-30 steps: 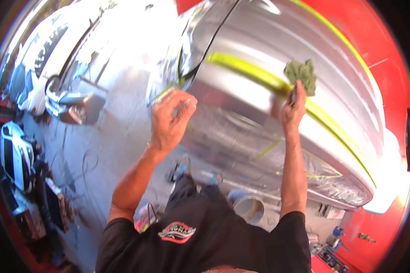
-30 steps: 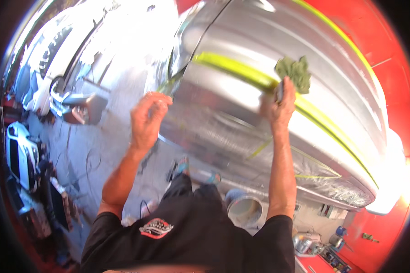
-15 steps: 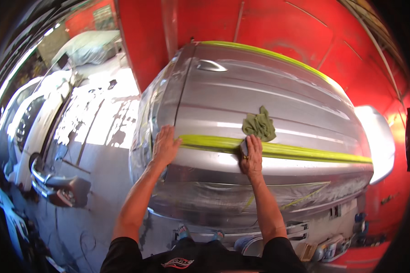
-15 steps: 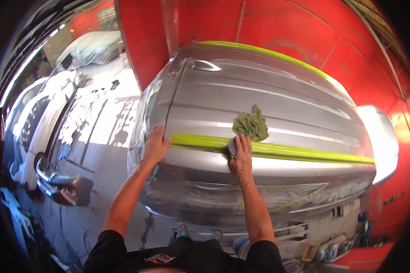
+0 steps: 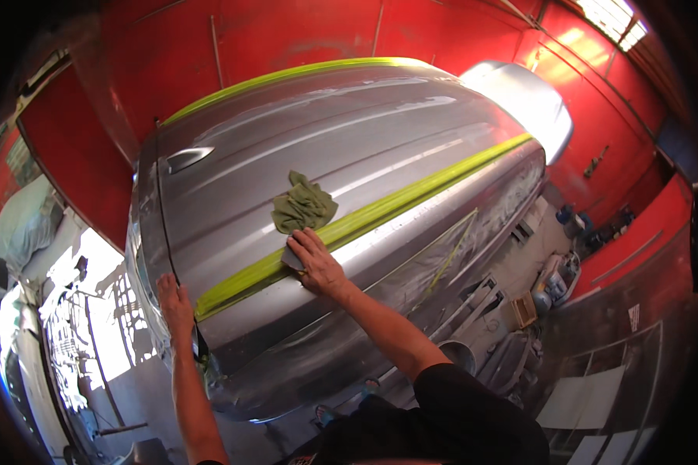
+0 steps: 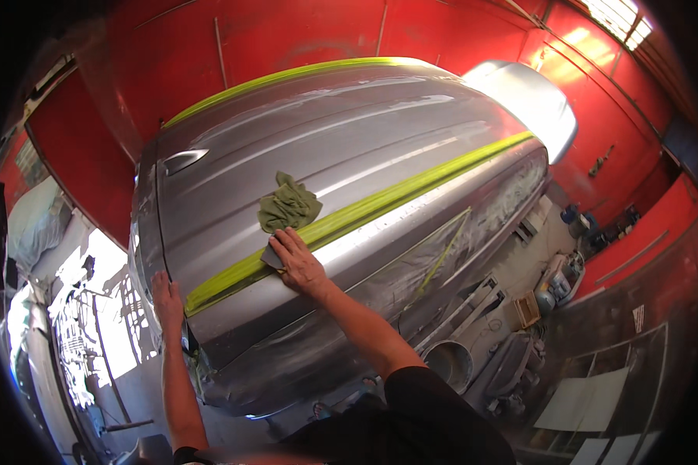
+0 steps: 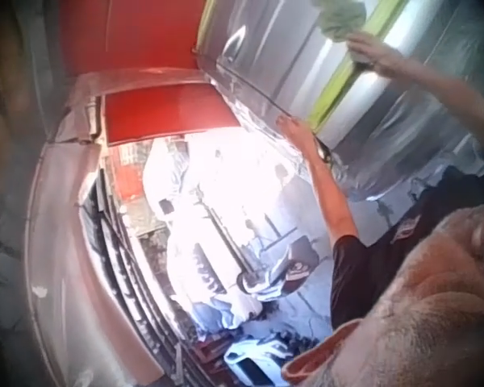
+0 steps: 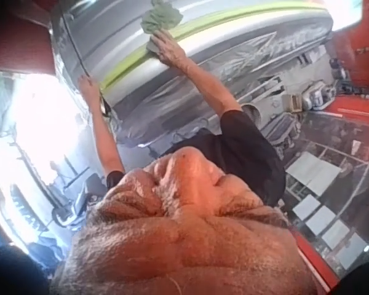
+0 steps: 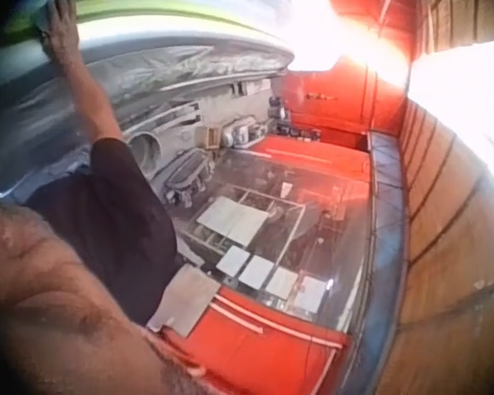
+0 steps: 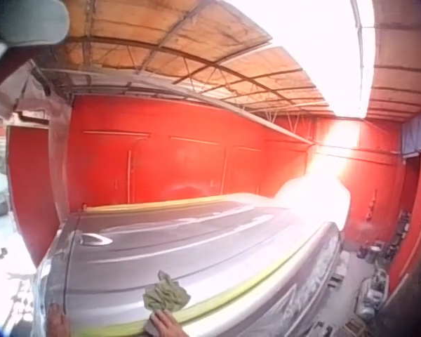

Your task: Sanding, cleaning, and removing tape from a car body panel in a repair shop.

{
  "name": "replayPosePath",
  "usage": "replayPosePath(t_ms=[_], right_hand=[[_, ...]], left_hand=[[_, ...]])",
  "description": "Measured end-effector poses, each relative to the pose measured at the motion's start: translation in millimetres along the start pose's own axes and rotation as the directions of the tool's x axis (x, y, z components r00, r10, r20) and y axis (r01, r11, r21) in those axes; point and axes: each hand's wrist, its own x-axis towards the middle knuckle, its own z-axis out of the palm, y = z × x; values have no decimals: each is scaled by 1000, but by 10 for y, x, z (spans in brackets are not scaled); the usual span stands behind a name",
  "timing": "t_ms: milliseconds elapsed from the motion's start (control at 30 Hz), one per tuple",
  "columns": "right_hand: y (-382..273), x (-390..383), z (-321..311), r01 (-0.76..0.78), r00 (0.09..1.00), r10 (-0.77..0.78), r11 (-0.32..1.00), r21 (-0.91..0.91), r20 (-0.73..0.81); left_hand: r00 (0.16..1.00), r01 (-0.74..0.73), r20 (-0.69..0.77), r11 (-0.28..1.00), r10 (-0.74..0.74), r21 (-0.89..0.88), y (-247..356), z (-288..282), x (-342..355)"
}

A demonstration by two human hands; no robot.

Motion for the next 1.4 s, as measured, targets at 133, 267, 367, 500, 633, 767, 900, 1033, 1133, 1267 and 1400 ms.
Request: replayPosePath(t_ms=[133, 267, 367, 500, 633, 767, 900, 1033, 1133, 1267, 1400], right_hand=[[17, -27, -2, -21, 1000, 21, 1000, -12, 11], [12, -19, -24, -36, 999, 36, 999, 6, 11], [29, -17, -33, -42, 999, 41, 999, 31, 20], [30, -6, -23, -22, 1000, 22, 999, 45, 4], [48, -7, -77, -8, 1000, 7, 993, 119, 5], [181, -60, -169, -40, 999, 28, 954, 296, 45], [605, -18, -859, -24, 998, 39, 945, 325, -40], [1358, -93, -1416, -218, 962, 212, 976, -18, -172], [1734, -177, -1445, -274, 954, 260, 958, -88, -148], [1801, -180, -1337, -240, 969, 228, 962, -128, -97], [1829, -139, -1413, -249, 968, 249, 958, -141, -22]], left_hand=[[999, -31, 42, 999, 30, 30, 51, 40, -126], [997, 6, 82, 999, -10, 52, 165, 38, -185], [991, 68, 107, 995, -75, 70, 347, 53, -188], [992, 30, 119, 998, -36, 47, 720, 165, -126], [998, 0, 61, 1000, 1, -11, 1249, 337, -71], [998, 22, -62, 995, -28, -97, 1417, 404, 7], [998, 49, -46, 998, -51, -32, 1455, 320, -1], [999, 48, 14, 998, -47, -34, 1521, 324, 56], [997, 55, 61, 998, -55, 1, 1504, 291, 40], [992, 53, 110, 998, -57, 35, 1447, 259, 11], [983, 68, 162, 993, -82, 93, 1443, 219, 20]])
